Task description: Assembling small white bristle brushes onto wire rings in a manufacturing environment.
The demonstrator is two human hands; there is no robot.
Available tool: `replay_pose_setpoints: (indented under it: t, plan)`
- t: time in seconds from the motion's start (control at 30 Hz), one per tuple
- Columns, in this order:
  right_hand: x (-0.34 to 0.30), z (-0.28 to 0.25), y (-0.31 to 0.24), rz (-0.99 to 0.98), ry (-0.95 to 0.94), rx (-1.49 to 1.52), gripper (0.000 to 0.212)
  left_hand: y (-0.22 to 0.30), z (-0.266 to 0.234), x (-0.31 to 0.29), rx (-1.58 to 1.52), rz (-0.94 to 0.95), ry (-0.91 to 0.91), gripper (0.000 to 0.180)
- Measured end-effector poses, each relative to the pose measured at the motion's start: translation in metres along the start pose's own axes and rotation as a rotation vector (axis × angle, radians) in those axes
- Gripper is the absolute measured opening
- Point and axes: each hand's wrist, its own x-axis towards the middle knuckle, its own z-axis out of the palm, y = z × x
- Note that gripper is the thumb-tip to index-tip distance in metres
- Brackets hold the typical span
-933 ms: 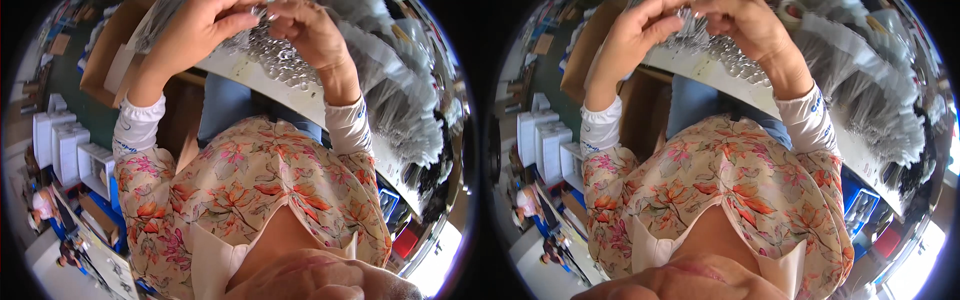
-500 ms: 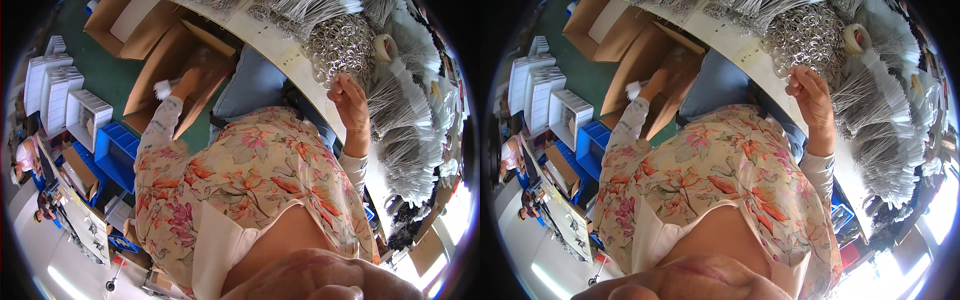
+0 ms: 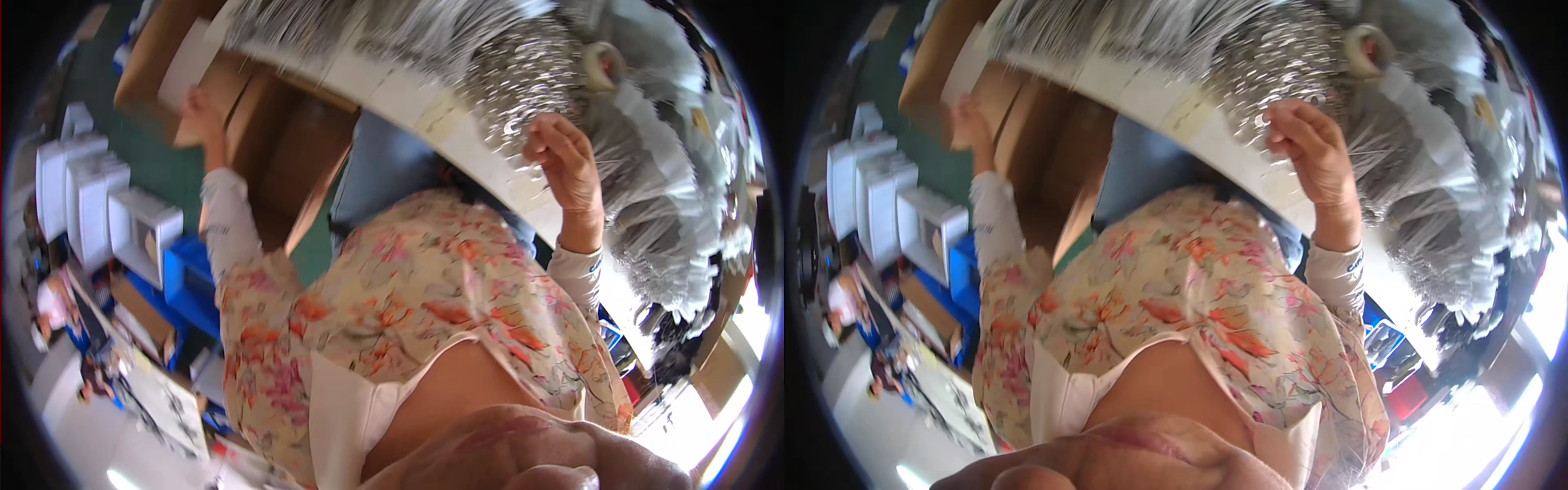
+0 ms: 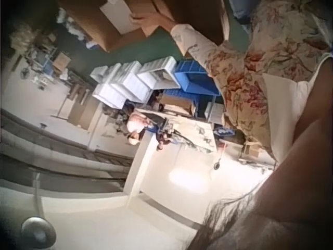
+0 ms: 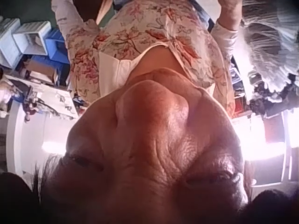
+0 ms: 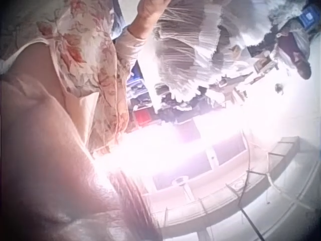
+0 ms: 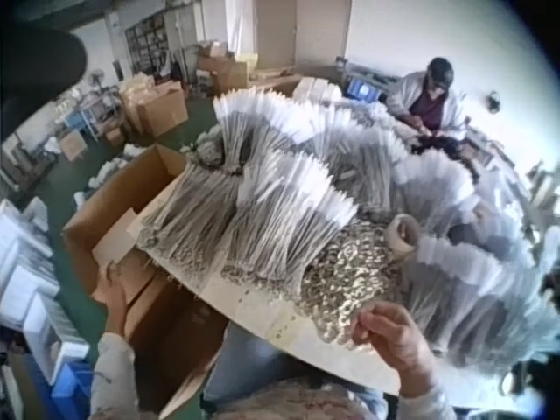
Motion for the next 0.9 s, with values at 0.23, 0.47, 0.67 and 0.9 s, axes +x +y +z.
replay_pose_setpoints:
  t: [0.23,0.47,0.67,0.9]
  plan:
    - [-0.017,-0.006,-0.092,-0.296,-0.016,-0.489,0.018,0.327,-0.012,0.151,-0.739,0.476,-0.304,0.028]
    - [-0.032,-0.106,-0.180,-0.324,0.265,-1.047,0.020,0.480,0.123,0.164,-0.372,0.601,-1.204,0.023]
    - [0.009,-0.206,-0.201,-0.134,0.545,-1.156,0.023,0.532,0.196,0.162,0.100,0.507,-1.021,0.034]
    - [0.068,-0.254,-0.179,0.008,0.559,-0.953,0.024,0.522,0.242,0.147,0.248,0.518,-0.613,0.029]
